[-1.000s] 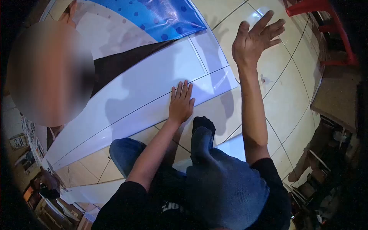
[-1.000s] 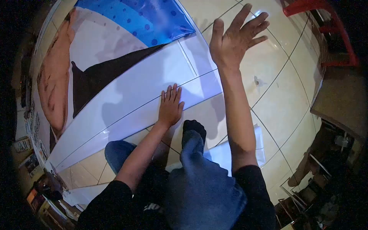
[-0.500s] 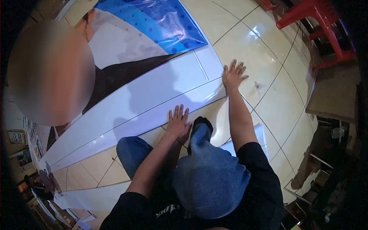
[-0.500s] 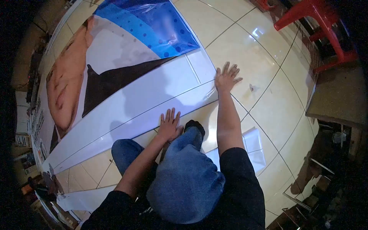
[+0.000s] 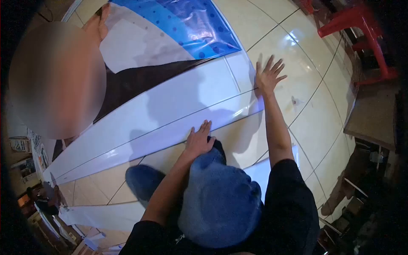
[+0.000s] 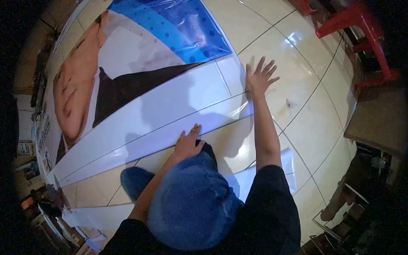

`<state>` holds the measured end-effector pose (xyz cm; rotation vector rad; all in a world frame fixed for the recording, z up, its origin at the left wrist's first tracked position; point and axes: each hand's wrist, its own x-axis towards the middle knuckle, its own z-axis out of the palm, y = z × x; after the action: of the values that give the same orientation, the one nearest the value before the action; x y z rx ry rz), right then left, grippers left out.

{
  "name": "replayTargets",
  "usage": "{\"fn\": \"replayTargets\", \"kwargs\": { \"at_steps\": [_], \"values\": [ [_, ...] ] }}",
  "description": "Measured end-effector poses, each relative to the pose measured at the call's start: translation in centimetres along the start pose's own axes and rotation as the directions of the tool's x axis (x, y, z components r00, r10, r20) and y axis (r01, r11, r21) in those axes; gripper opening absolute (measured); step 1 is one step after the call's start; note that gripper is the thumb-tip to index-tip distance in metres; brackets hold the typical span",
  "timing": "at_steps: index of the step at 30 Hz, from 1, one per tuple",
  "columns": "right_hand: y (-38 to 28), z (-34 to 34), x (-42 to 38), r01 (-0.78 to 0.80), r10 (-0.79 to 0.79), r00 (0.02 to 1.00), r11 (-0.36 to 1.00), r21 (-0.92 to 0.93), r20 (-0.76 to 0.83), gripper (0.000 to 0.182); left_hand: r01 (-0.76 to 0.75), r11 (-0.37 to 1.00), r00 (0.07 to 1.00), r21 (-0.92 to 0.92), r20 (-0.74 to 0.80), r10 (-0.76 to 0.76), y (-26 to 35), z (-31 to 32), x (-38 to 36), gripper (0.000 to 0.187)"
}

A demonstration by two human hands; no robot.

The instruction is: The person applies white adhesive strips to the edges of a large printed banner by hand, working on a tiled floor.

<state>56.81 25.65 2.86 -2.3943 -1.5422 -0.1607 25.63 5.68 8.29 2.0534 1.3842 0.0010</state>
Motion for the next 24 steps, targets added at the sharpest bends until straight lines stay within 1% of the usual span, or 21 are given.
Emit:
{"fn": "replayTargets", "kwargs": {
  "at_steps": [2,3,5,6,7,8,9,10,11,12,14,15,16,17,18,19,20,21,22,23,24],
  "values": [
    [-1.8,-5.0,4.8,0.081,-0.050,0.971,0.989,0.125,-0.232,0.081,0.062,0.998,0.995,0.026,0.072,-0.064,0.4,-1.0,0.6,0.066],
    [-3.4,-8.5,6.2,0.146,-0.066,0.937,0.966,0.214,-0.343,0.081,0.103,0.994,0.986,0.038,0.127,-0.107,0.7,-1.1,0.0,0.067],
    [-5.7,-12.1,6.2,0.182,-0.016,0.902,0.920,0.347,-0.431,0.081,0.087,0.996,0.990,0.015,0.111,-0.088,0.6,-0.9,-0.1,0.065],
    [-5.0,-9.9,5.2,0.161,-0.058,0.924,0.956,0.247,-0.377,0.080,0.052,0.998,0.996,0.030,0.065,-0.054,0.2,-0.3,-0.4,0.064],
    [-4.0,-5.8,3.2,0.149,-0.095,0.941,0.978,0.146,-0.325,0.079,0.018,0.999,1.000,0.049,0.010,-0.018,-0.1,0.0,-0.6,0.063],
    [-2.2,-0.8,-0.9,0.150,-0.153,0.987,0.986,-0.071,-0.040,0.079,0.017,0.999,1.000,0.051,0.001,-0.017,-0.3,0.2,-0.7,0.063],
    [-1.2,1.7,-1.9,-0.053,0.051,0.997,0.998,0.037,0.058,0.077,-0.002,1.000,1.000,0.031,-0.003,0.002,-0.5,0.6,-1.3,0.062],
    [-1.7,1.1,-1.9,-0.002,0.004,0.992,1.000,-0.015,0.127,0.077,-0.023,1.000,0.999,0.019,-0.025,0.024,-1.0,0.2,-0.8,0.061],
    [-2.1,1.3,-2.1,-0.004,0.005,0.992,1.000,-0.008,0.127,0.077,-0.020,0.999,0.999,0.025,-0.026,0.021,-1.6,0.1,-1.0,0.061],
    [-1.0,1.5,-3.8,0.012,-0.012,0.992,1.000,-0.004,0.127,0.076,-0.004,1.000,1.000,-0.027,0.013,0.004,-1.3,0.1,-2.4,0.060],
    [-1.7,1.9,-0.9,0.059,-0.059,0.998,0.998,0.020,0.021,0.076,-0.014,0.997,0.999,-0.071,-0.031,0.012,-1.9,0.3,-1.1,0.058],
    [-1.9,1.7,-1.1,0.029,-0.029,0.998,1.000,-0.001,0.047,0.075,-0.025,0.997,0.998,-0.076,-0.055,0.021,-1.9,-0.3,-0.5,0.058],
    [-1.6,1.6,-2.3,-0.003,0.006,0.995,1.000,-0.027,0.096,0.075,-0.003,0.992,1.000,-0.130,-0.007,0.003,-2.0,-0.5,-0.8,0.060],
    [-1.2,1.7,-3.0,0.005,-0.001,0.994,0.999,-0.032,0.106,0.075,0.027,0.983,0.999,-0.181,0.048,-0.019,-2.2,-0.7,-1.3,0.061],
    [-1.3,1.4,-3.5,0.037,-0.032,0.994,0.999,-0.038,0.106,0.074,0.016,0.953,0.999,-0.303,-0.036,-0.028,-2.9,-0.5,-1.3,0.060],
    [-1.7,1.3,-3.5,0.073,-0.069,0.992,0.997,-0.040,0.101,0.073,0.025,0.951,0.998,-0.308,-0.042,-0.040,-3.6,-0.4,-1.6,0.060],
    [-2.3,1.4,-4.2,0.086,-0.082,0.991,0.996,-0.035,0.109,0.073,0.076,0.984,0.985,-0.164,-0.142,-0.100,-4.3,-0.3,-2.1,0.059],
    [-3.2,1.2,-5.5,0.182,-0.176,0.979,0.982,-0.049,0.103,0.073,0.142,0.990,0.960,-0.020,-0.241,-0.143,-4.8,-0.4,-3.0,0.058],
    [-4.5,0.9,-6.5,0.273,-0.267,0.960,0.960,-0.063,0.087,0.072,0.203,0.972,0.947,-0.114,-0.229,-0.225,-5.9,-0.5,-3.6,0.059],
    [-6.5,1.0,-8.2,0.354,-0.349,0.929,0.935,-0.020,0.121,0.072,0.206,0.972,0.946,-0.115,-0.231,-0.228,-6.8,-0.4,-4.1,0.059],
    [-9.0,1.0,-10.0,0.402,-0.408,0.894,0.913,0.071,0.186,0.070,0.185,0.982,0.952,-0.035,-0.243,-0.188,-7.5,-0.5,-4.8,0.059]
  ]
}}
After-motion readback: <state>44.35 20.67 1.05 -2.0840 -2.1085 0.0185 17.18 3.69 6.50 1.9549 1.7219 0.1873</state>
